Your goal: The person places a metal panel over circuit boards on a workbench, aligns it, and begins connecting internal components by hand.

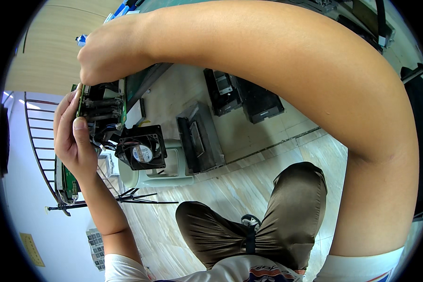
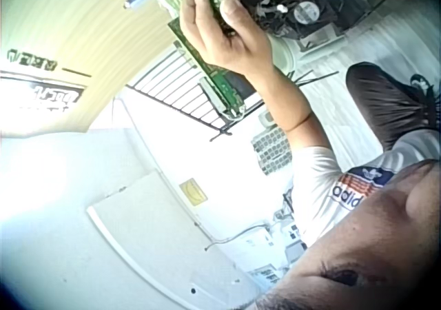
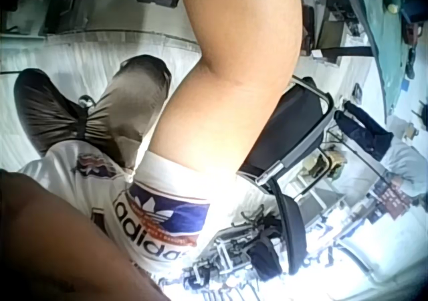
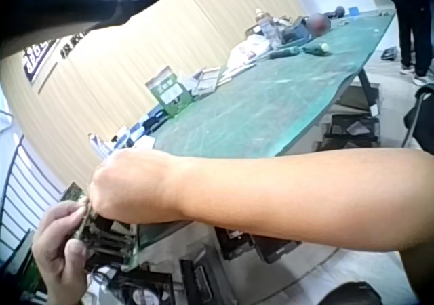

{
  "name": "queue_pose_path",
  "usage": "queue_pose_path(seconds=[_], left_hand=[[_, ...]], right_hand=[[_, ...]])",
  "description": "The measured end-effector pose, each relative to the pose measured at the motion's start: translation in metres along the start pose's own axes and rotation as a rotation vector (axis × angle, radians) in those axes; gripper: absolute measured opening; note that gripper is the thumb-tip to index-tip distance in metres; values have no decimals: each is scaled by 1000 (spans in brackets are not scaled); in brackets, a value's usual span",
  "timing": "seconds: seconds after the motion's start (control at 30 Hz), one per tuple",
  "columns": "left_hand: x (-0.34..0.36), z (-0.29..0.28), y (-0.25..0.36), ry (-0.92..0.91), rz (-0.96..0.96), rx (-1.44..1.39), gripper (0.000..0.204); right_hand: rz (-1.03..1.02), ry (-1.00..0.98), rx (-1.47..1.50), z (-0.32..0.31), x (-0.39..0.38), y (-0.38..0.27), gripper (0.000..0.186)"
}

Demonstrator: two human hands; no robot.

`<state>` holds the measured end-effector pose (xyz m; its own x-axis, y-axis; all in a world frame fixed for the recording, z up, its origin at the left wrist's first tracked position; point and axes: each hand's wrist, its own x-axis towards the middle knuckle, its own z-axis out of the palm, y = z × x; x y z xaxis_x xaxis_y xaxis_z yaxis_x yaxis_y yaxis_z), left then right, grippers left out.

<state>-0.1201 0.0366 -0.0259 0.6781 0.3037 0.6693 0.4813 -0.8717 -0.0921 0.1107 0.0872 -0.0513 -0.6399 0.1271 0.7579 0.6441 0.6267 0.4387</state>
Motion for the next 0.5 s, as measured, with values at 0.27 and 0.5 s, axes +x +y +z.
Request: queue_pose_path(seconds=[0.27, 0.5], left_hand=[[1, 1, 1, 5, 28, 9, 33], [0, 0, 0, 5, 10, 1, 32]], right_hand=[[-11, -76, 36, -8, 3, -2, 9], [1, -100, 46, -10, 3, -3, 10]])
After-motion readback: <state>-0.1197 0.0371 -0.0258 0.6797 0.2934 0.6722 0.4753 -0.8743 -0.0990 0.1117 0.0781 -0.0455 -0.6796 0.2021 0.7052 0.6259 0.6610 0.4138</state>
